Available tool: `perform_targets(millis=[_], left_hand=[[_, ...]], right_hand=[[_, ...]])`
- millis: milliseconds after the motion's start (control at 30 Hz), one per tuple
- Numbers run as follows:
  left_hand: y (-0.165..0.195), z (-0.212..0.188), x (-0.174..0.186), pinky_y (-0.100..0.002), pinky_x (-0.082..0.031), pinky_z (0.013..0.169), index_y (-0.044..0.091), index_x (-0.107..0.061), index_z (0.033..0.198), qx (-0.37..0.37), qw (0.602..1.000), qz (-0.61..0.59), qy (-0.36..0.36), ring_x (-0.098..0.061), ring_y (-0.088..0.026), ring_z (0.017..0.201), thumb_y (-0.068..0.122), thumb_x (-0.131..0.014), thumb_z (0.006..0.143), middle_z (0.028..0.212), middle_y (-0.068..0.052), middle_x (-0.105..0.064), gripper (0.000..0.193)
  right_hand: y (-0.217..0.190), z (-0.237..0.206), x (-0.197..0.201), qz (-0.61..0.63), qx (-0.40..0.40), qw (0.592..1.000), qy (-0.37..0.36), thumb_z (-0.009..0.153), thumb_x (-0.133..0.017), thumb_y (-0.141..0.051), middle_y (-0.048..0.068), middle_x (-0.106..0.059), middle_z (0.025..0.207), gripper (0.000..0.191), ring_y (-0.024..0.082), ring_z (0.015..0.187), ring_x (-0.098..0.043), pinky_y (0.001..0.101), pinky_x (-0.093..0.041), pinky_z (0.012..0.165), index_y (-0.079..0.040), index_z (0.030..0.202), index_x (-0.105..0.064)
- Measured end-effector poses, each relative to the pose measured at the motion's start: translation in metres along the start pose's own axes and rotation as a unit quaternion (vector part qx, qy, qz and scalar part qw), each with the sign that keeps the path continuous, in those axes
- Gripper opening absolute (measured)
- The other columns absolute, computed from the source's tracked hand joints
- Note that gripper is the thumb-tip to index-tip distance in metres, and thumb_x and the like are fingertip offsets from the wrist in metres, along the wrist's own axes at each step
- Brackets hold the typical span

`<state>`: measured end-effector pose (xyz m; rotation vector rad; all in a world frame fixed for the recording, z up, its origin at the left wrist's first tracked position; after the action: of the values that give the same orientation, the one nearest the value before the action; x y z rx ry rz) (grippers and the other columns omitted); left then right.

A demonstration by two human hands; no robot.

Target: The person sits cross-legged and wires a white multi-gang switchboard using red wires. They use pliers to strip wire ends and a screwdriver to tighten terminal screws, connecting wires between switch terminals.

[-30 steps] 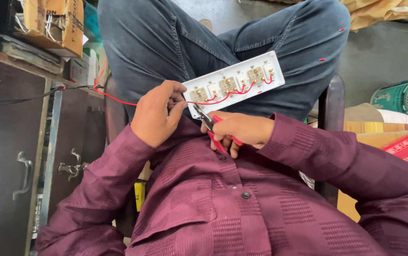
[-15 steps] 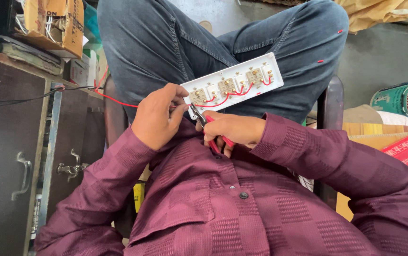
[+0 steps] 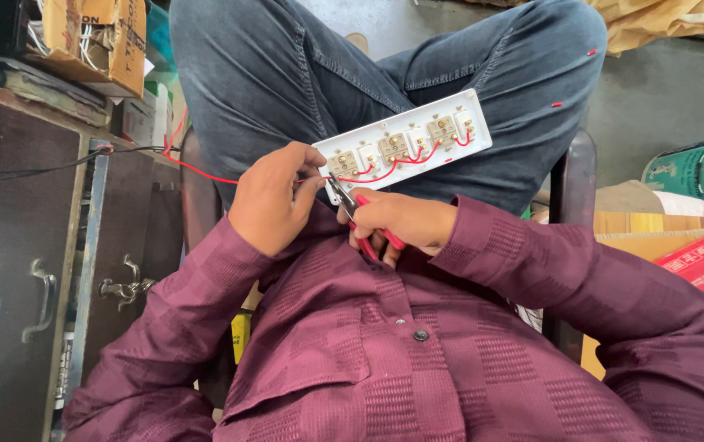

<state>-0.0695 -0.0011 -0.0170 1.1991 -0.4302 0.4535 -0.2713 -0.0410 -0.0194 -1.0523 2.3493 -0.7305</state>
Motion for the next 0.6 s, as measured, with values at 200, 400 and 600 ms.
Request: perform_targets(millis=[200, 400, 600], left_hand=[[0.003, -0.001, 0.002, -0.04, -0.052, 0.074, 0.003, -0.062, 0.109, -0.009, 1.0, 0.005, -0.011, -0.07, -0.031, 0.086, 0.003, -0.07, 0.088, 0.09, -0.012, -0.069, 0.022], [-0.004, -0.005, -0.002, -0.039, -0.052, 0.075, 0.003, -0.062, 0.109, -0.01, 1.0, 0.003, -0.014, -0.069, -0.031, 0.087, 0.003, -0.07, 0.088, 0.091, -0.012, -0.069, 0.022], [-0.002, -0.002, 0.008, -0.028, -0.054, 0.074, 0.002, -0.066, 0.115, 0.098, 0.991, -0.079, 0.037, -0.067, -0.017, 0.081, 0.0, -0.069, 0.093, 0.095, -0.009, -0.07, 0.022]], right_hand=[[0.005, 0.001, 0.001, 0.01, -0.004, 1.0, 0.018, 0.077, -0.057, -0.019, 0.007, -0.063, 0.085, 0.035, 0.015, 0.068, -0.059, 0.0318, -0.049, 0.051, -0.01, 0.111, -0.055], [0.028, 0.023, 0.0, 0.0, 0.115, 0.993, 0.02, 0.082, -0.059, -0.011, 0.009, -0.061, 0.078, 0.026, 0.015, 0.062, -0.057, 0.0276, -0.044, 0.051, -0.002, 0.106, -0.055], [0.002, -0.026, 0.006, 0.05, 0.126, 0.988, -0.068, 0.078, -0.057, -0.011, 0.01, -0.064, 0.097, 0.042, 0.015, 0.075, -0.057, 0.0286, -0.045, 0.064, -0.006, 0.12, -0.055]])
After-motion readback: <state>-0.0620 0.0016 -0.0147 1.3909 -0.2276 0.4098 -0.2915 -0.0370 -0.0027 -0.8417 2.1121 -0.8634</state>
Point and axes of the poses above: each hand's wrist, its own z-axis towards the middle knuckle, its own x-axis out of the back of the hand, y = z × x, the point moved 2 cm from there along z, towards the middle knuckle
